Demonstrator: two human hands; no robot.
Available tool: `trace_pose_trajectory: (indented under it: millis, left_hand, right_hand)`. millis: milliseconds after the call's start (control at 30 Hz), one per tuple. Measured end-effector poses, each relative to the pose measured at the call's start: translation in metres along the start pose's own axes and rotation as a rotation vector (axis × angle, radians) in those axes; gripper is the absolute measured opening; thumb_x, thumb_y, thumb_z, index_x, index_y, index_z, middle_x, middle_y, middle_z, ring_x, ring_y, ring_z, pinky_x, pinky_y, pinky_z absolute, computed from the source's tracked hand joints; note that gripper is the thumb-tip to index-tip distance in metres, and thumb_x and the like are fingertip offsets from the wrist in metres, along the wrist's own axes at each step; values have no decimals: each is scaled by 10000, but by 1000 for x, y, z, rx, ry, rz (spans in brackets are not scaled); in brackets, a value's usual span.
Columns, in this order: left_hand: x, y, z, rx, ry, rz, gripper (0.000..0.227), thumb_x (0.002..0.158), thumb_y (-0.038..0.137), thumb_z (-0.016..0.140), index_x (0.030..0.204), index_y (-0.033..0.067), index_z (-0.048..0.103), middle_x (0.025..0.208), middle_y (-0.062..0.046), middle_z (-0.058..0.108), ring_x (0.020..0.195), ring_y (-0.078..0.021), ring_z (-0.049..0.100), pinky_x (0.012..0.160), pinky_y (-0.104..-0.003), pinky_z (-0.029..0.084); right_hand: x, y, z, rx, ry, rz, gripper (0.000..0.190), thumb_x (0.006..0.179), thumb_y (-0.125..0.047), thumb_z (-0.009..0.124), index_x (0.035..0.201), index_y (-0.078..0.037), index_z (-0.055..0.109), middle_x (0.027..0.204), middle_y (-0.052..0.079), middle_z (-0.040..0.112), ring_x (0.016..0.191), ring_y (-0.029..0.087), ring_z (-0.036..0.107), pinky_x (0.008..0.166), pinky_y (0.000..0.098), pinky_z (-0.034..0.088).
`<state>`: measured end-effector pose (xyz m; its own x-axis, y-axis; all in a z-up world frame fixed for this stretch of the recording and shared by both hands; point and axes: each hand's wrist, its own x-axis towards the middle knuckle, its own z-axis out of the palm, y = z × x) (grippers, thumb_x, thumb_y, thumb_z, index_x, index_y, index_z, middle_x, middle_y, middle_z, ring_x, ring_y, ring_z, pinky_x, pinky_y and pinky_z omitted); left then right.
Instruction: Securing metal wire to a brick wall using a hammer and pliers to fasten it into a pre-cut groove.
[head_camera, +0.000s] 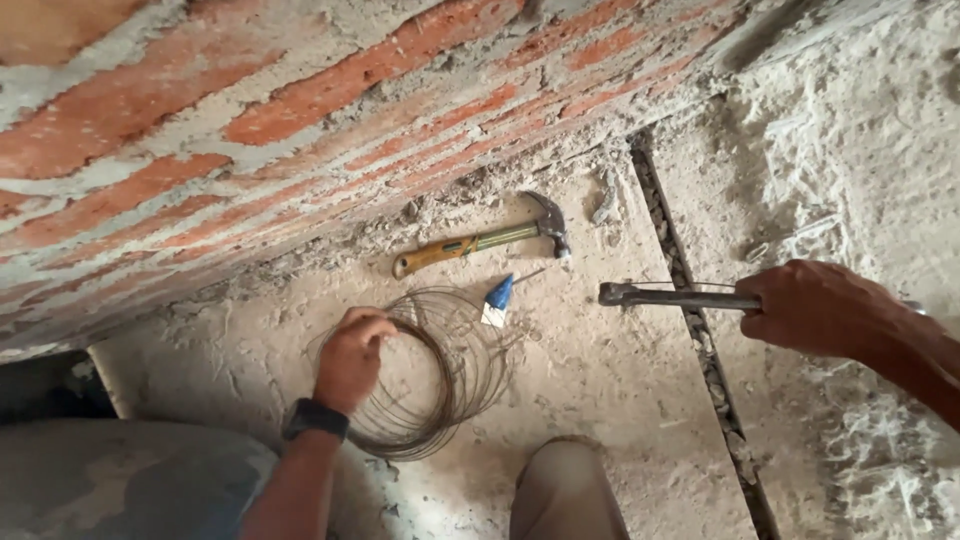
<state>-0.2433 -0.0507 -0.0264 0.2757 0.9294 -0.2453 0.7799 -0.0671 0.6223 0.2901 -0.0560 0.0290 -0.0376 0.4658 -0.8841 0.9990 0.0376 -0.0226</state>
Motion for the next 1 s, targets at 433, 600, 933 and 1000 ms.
trace_pose_trajectory:
  millis: [433,600,933,1000]
  left_hand:
    - [37,238,-51,-308,235,76,486,1009,414,448,1366,89,508,1303,-138,656,851,-153,743,722,-298,632]
    - [52,325,-6,-836,-133,641,683,1041,378,648,1585,166,294,1685,-161,424,1091,-186,783,804,-259,751]
    - [76,338,12,-624,183,721,151,1141,221,414,1172,128,528,1052,-75,705,830,-162,752,661,-246,639]
    - [86,335,13,-551,276,682,311,1133,301,296,1128,93,527,1023,-88,695,790,-183,749,570,-239,605]
  right_hand:
    - [-3,-22,-21,2,-25,13,177,915,-325,554,951,-234,700,619,-93,650,501,39,567,523,187,523]
    - [-5,-33,-27,5,-113,48,213,945,-227,547,775,-180,666,561,-96,467,459,34,448,431,166,445]
    - [-4,-47,-25,82,-121,-75,295,995,-478,538,1124,-266,699,609,-59,640,419,38,472,441,145,458]
    - [-7,-52,-27,91,-123,-95,340,1003,-517,535,1179,-280,704,617,-54,668,413,39,476,443,141,460]
